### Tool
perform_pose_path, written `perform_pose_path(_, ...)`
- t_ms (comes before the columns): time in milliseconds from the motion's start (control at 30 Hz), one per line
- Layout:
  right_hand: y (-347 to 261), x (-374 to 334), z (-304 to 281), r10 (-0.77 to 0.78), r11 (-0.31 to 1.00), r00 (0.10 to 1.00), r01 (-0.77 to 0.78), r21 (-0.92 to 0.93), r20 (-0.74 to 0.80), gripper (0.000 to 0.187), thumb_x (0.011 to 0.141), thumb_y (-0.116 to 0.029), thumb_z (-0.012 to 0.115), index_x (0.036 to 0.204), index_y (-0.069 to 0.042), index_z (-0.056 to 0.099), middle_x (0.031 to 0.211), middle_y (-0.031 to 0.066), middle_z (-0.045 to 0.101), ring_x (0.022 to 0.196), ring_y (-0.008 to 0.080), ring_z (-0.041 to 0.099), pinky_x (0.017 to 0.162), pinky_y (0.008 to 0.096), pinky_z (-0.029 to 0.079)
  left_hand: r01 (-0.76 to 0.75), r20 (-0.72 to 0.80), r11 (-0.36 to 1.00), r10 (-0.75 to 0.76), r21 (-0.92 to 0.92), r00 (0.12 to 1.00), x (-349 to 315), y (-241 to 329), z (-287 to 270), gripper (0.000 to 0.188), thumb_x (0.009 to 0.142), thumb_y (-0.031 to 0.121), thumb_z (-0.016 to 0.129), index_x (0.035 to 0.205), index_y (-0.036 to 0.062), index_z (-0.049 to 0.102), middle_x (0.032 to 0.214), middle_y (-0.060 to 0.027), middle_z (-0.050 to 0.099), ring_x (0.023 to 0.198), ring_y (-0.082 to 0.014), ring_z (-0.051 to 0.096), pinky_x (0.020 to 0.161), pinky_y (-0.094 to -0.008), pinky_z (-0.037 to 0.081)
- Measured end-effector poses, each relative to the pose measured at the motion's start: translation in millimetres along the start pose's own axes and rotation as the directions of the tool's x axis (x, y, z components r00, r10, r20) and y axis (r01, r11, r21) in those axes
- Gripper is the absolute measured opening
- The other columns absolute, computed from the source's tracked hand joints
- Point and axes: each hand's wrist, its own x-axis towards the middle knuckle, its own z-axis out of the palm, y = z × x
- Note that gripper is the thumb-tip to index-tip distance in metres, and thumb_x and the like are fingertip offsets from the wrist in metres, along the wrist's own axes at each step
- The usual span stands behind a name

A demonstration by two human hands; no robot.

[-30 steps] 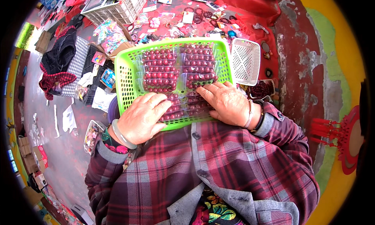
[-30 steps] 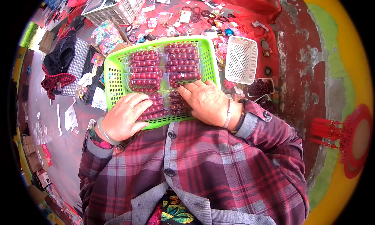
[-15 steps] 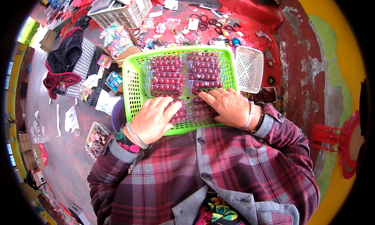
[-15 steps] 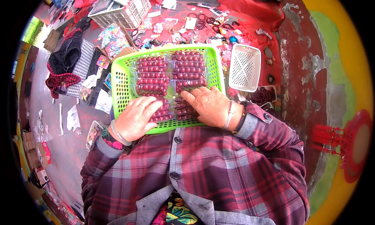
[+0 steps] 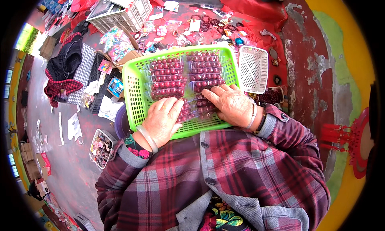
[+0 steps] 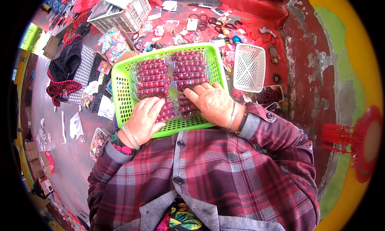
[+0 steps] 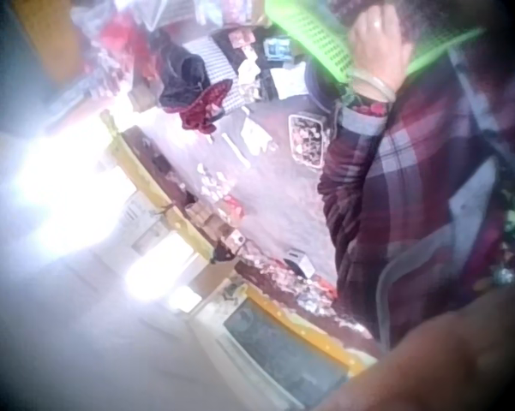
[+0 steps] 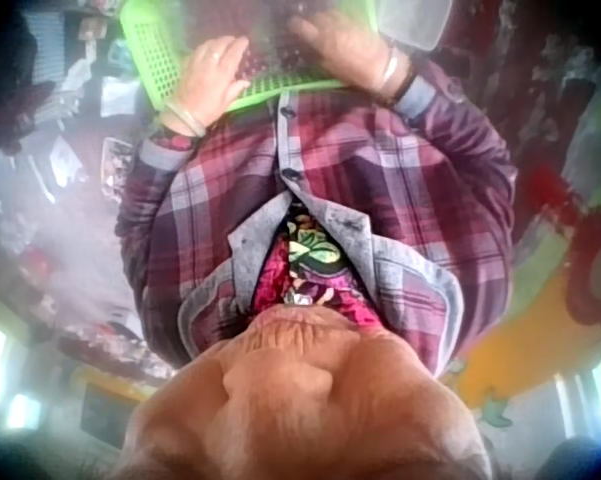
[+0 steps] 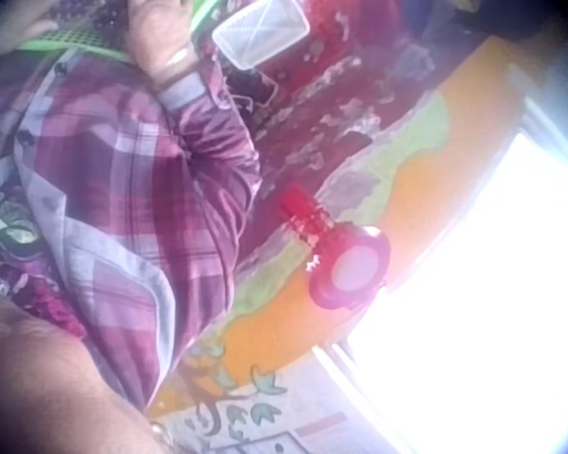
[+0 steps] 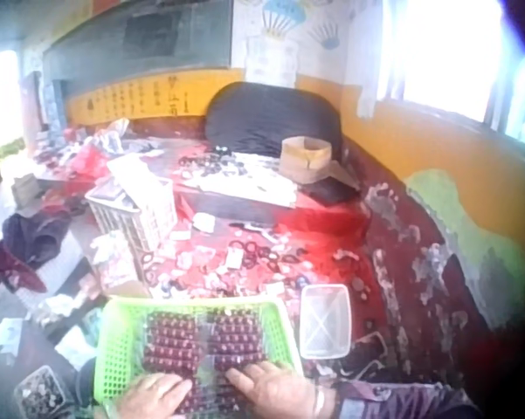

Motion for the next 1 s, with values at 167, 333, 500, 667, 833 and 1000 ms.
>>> perform_pose_path(167, -2.4, -7.4, -8.2, 0.043, 0.999, 0.999, -0.044, 0.014, 0.032, 0.077, 0.061, -0.019, 0.077, 0.132, -0.013, 0.046, 0.122, 0.012, 0.049, 0.114, 0.0286, 0.047, 0.095, 0.0421, 0.037, 0.059, -0.235, 0.986, -0.095, -0.155, 0.967, 7.2, 2.0, -24.1, 0.056, 0.08, 0.024, 0.069, 0.125, -0.0031, 0.048, 0.121, -0.0206, 0.048, 0.114, -0.0359, 0.046, 0.1, -0.0425, 0.035)
perform_pose_path(333, 2.5, -20.9, -4.1, 0.099, 0.995, 0.99, -0.097, 0.024, -0.099, 0.077, 0.057, -0.029, 0.081, 0.126, -0.015, 0.053, 0.135, 0.0157, 0.04, 0.127, 0.0345, 0.037, 0.101, 0.0452, 0.032, 0.21, -0.232, 0.482, -0.702, -0.85, 0.673, 8.8, -38.9, -16.4, 0.044, 0.097, 0.024, 0.048, 0.129, -0.005, 0.041, 0.129, -0.0145, 0.047, 0.119, -0.023, 0.046, 0.101, -0.034, 0.036)
perform_pose_path(500, 7.8, -23.3, -2.9, 0.105, 0.994, 0.988, -0.103, 0.022, -0.11, 0.075, 0.059, -0.036, 0.081, 0.126, -0.018, 0.053, 0.143, 0.0169, 0.034, 0.134, 0.0358, 0.03, 0.106, 0.0478, 0.027, -0.008, 0.136, -0.163, -0.844, -0.987, 0.52, 20.4, -74.9, 12.5, 0.034, 0.098, 0.027, 0.046, 0.122, 0.0027, 0.049, 0.111, -0.0056, 0.059, 0.095, -0.009, 0.058, 0.076, -0.0222, 0.047)
perform_pose_path(667, 10.3, -25.3, 2.4, 0.138, 0.99, 0.984, -0.133, 0.045, -0.112, 0.073, 0.061, -0.038, 0.08, 0.126, -0.018, 0.053, 0.142, 0.017, 0.035, 0.134, 0.0364, 0.03, 0.108, 0.0502, 0.024, 0.03, 0.094, -0.096, -0.77, -0.995, 0.631, 32.6, -67.3, 20.1, 0.042, 0.1, 0.029, 0.039, 0.13, 0.0016, 0.045, 0.12, -0.0089, 0.057, 0.106, -0.0155, 0.057, 0.092, -0.0319, 0.046)
perform_pose_path(833, 10.7, -25.8, 2.2, 0.156, 0.986, 0.983, -0.15, 0.067, -0.099, 0.079, 0.061, -0.037, 0.08, 0.13, -0.016, 0.049, 0.142, 0.0172, 0.035, 0.134, 0.0365, 0.03, 0.108, 0.0506, 0.023, -0.006, 0.039, -0.06, -0.716, -0.998, 0.697, 29.0, -66.1, 29.3, 0.039, 0.101, 0.025, 0.034, 0.128, -0.0014, 0.045, 0.12, -0.0124, 0.057, 0.107, -0.0204, 0.057, 0.094, -0.0373, 0.045)
perform_pose_path(1000, 11.2, -25.4, 5.3, 0.19, 0.978, 0.974, -0.176, 0.115, -0.122, 0.089, 0.06, -0.037, 0.081, 0.136, -0.015, 0.041, 0.143, 0.0174, 0.033, 0.135, 0.0367, 0.029, 0.109, 0.0497, 0.023, -0.047, 0.047, -0.144, -0.589, -0.988, 0.807, 28.1, -51.0, 23.5, 0.037, 0.1, 0.02, 0.033, 0.127, -0.0019, 0.044, 0.122, -0.0137, 0.056, 0.111, -0.0218, 0.055, 0.099, -0.0372, 0.041)
